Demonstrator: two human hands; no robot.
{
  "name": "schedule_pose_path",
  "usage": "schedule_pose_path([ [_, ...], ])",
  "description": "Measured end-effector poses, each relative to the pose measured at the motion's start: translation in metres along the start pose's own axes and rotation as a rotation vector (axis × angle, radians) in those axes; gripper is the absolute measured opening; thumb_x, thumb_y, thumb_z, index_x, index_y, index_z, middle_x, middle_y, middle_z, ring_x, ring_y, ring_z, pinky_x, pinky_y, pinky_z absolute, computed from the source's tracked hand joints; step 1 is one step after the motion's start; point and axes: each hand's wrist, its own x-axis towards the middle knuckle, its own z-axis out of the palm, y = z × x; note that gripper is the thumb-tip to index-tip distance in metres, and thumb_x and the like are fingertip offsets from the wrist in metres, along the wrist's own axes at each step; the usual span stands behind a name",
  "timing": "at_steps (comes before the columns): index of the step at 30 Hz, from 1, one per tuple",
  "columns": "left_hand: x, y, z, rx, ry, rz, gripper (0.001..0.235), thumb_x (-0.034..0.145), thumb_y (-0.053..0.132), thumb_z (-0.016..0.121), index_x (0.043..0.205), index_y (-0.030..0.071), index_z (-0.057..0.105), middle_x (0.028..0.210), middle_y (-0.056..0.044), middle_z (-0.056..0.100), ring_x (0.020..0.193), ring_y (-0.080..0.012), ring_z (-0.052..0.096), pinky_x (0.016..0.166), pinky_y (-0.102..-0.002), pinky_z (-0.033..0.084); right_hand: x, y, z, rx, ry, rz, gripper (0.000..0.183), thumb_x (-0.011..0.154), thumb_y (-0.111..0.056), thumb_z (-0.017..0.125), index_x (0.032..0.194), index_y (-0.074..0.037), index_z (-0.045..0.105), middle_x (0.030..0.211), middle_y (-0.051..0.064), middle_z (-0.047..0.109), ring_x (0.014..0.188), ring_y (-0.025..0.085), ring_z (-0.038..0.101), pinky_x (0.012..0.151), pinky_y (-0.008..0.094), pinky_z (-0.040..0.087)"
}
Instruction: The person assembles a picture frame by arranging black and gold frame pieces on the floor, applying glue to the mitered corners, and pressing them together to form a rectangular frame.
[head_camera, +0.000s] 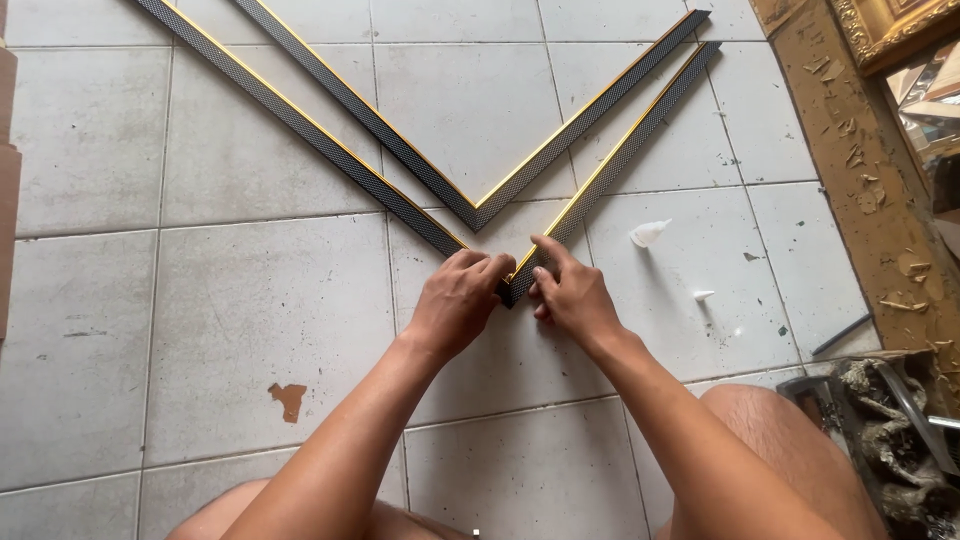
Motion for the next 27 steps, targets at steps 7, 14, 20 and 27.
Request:
schedule_pose_path([
  [7, 0.003, 0.008, -0.02, -0.097, 0.019, -0.08, 0.051, 0.084, 0.015, 0.096, 0.122, 0.021, 0.062, 0.108, 0.001, 0.084, 0.129, -0.0229, 0.075, 0.115, -0.045, 0.059, 0.017, 0.009, 0.002, 0.041, -0.049, -0.047, 0.035, 0.112, -0.009, 0.064, 0.145, -0.007, 0.074, 0.082, 0.019, 0.083, 0.059, 0.021, 0.08, 0.05, 0.03, 0.069],
  [14, 0.002, 0.009, -0.024, -0.104, 0.033, -0.105, 0.051, 0.082, 0.017, 0.098, 0.118, 0.021, 0.063, 0.105, 0.002, 0.085, 0.127, -0.0214, 0.077, 0.114, -0.045, 0.061, 0.016, 0.004, -0.002, 0.087, -0.081, -0.016, 0.032, 0.111, -0.006, 0.065, 0.14, -0.006, 0.077, 0.082, 0.02, 0.082, 0.062, 0.022, 0.081, 0.053, 0.03, 0.07],
  [20, 0.002, 0.006, -0.021, -0.102, 0.037, -0.09, 0.047, 0.082, 0.017, 0.097, 0.118, 0.021, 0.067, 0.104, 0.002, 0.086, 0.13, -0.0204, 0.076, 0.117, -0.045, 0.059, 0.017, 0.003, -0.002, 0.146, -0.088, 0.019, 0.031, 0.11, -0.005, 0.066, 0.139, -0.006, 0.077, 0.082, 0.021, 0.082, 0.064, 0.022, 0.082, 0.055, 0.031, 0.072],
  [27, 0.001, 0.002, -0.003, -0.047, 0.033, -0.058, 0.043, 0.084, 0.017, 0.096, 0.118, 0.023, 0.07, 0.103, 0.004, 0.087, 0.132, -0.0185, 0.075, 0.123, -0.044, 0.054, 0.018, 0.006, -0.001, 0.141, -0.086, 0.018, 0.032, 0.11, -0.006, 0.066, 0.139, -0.009, 0.077, 0.083, 0.02, 0.082, 0.064, 0.022, 0.082, 0.056, 0.031, 0.072],
])
